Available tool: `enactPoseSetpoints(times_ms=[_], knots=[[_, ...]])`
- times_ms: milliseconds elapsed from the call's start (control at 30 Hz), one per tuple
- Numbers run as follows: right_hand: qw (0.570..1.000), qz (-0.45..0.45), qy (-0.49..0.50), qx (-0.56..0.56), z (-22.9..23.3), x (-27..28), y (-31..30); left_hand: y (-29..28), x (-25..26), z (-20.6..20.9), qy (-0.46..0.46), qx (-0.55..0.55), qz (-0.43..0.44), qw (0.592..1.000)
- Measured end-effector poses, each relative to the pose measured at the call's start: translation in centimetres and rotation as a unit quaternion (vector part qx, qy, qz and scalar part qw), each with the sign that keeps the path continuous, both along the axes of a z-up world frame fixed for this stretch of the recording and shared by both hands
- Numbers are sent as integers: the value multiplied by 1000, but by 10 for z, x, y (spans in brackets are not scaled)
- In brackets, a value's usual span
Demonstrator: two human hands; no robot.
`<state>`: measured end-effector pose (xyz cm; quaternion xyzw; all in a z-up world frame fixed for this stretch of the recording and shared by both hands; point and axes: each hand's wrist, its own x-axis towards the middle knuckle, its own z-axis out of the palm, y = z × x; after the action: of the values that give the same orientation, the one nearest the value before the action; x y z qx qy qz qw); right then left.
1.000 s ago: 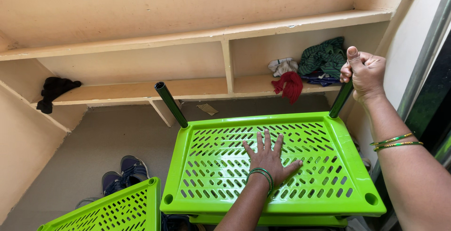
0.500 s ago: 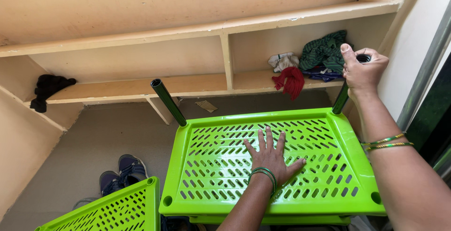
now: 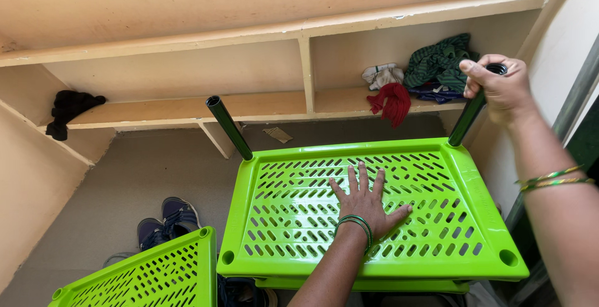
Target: The person assembles a green plastic three-tier rack by inserting black metal poles into the tray holes and stacking the trays. They handle the trays and poles by hand, aligning and securing each layer.
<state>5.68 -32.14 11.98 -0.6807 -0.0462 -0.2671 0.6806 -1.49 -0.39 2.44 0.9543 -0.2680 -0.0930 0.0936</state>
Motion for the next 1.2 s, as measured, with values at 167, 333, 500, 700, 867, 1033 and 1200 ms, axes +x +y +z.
enactPoseSetpoints(times_ms=[167, 333, 500, 700, 867, 1033, 1200], knots=[[918, -355, -170, -42, -46, 31, 30, 2, -1, -3, -21, -8, 5, 1000], [948, -296, -109, 34, -32, 29, 24, 2, 0, 0, -12, 2, -1, 1000], [983, -167, -54, 54, -17, 9, 24, 1, 0, -3, -9, -3, 2, 1000], [999, 27, 31, 25, -1, -10, 0, 1, 2, 0, -4, 8, -3, 1000], [989, 129, 62, 26, 1, -9, -21, 0, 0, -2, -4, 15, -3, 1000], [993, 100, 54, 29, 0, -5, -15, 1, 1, -3, -13, 9, 1, 1000], [977, -198, -82, 11, -21, -1, 29, 1, 1, -1, -8, 13, -1, 1000]])
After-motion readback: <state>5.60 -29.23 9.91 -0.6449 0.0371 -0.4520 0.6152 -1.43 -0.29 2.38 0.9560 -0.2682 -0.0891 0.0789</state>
